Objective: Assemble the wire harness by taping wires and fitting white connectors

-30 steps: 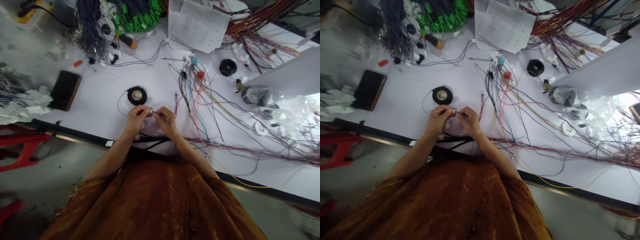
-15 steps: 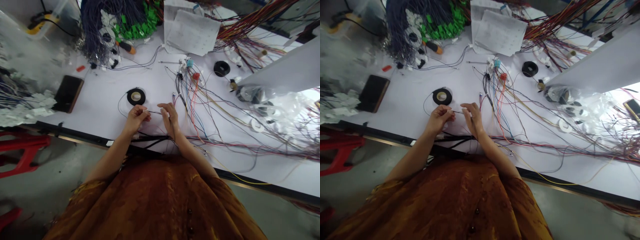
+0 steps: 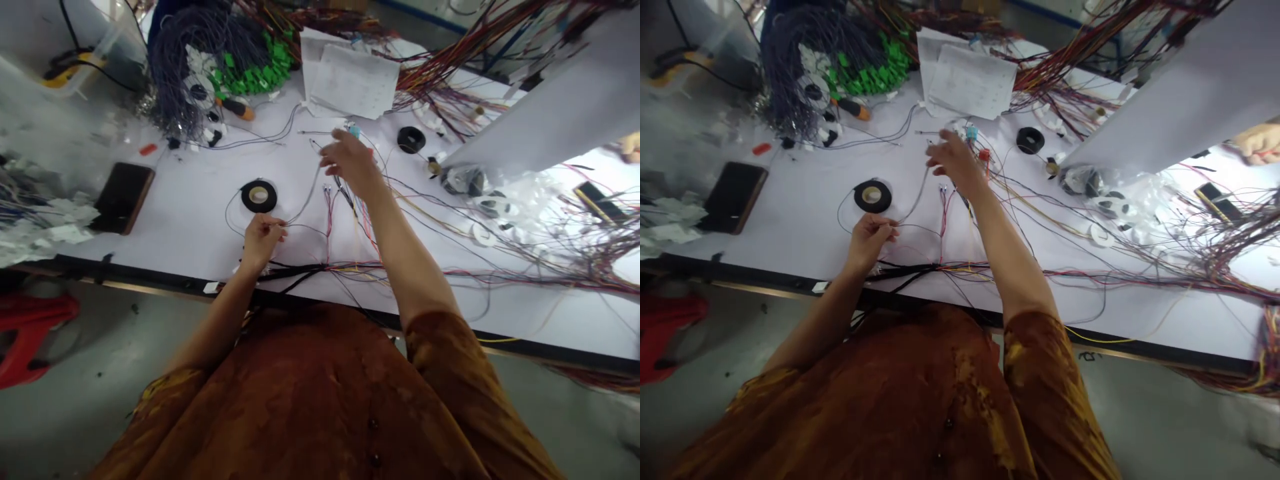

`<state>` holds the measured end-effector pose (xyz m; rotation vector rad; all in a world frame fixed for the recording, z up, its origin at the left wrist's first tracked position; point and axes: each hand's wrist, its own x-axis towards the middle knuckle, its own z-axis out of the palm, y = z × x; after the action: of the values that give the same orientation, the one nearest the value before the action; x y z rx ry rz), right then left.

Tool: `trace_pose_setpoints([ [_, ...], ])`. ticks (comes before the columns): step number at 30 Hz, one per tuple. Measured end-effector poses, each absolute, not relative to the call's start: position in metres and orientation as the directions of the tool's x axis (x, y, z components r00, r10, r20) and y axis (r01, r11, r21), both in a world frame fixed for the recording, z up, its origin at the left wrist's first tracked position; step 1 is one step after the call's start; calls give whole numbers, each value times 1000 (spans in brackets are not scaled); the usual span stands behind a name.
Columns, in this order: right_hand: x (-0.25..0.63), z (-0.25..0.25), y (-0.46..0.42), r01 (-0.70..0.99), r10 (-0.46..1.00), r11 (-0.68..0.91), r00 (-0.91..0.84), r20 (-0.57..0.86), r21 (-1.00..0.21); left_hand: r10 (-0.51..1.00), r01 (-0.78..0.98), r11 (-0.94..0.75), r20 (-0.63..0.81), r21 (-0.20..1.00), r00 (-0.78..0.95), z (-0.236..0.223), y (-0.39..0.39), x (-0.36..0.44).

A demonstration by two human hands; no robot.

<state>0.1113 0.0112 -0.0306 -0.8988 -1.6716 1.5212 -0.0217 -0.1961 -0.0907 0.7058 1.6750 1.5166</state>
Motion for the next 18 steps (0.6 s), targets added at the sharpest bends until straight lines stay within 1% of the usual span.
trace_pose_setpoints([
  [1, 95, -32, 20, 186, 810, 138, -587, 2, -973, 799, -89, 152, -176, 984, -575, -91, -197, -21],
  [3, 75, -39, 32, 285, 784, 192, -620, -28, -939, 770, -68, 190, -192, 979, -608, -90, -202, -22],
  [4, 74, -44, 35, 339, 778, 228, -627, -39, -913, 763, -22, 220, -186, 975, -619, -90, -204, -23],
  [6, 88, -53, 32, 448, 787, 299, -616, -48, -843, 777, 171, 294, -132, 940, -615, -88, -211, -25],
  [7, 102, -56, 27, 515, 793, 336, -607, -59, -789, 800, 305, 323, -86, 896, -594, -87, -213, -26],
  [9, 133, -62, 11, 641, 800, 396, -592, -95, -657, 864, 570, 334, -3, 751, -503, -85, -217, -27],
  [11, 161, -66, -9, 755, 822, 423, -552, -138, -501, 916, 734, 316, 7, 601, -400, -82, -218, -28],
  [13, 177, -66, -27, 848, 861, 400, -478, -174, -347, 942, 804, 312, -54, 505, -331, -79, -217, -29],
  [15, 181, -66, -38, 903, 887, 359, -409, -214, -236, 943, 833, 330, -119, 444, -310, -76, -215, -29],
  [18, 174, -63, -38, 931, 893, 324, -359, -272, -165, 936, 860, 350, -167, 371, -309, -71, -212, -29],
])
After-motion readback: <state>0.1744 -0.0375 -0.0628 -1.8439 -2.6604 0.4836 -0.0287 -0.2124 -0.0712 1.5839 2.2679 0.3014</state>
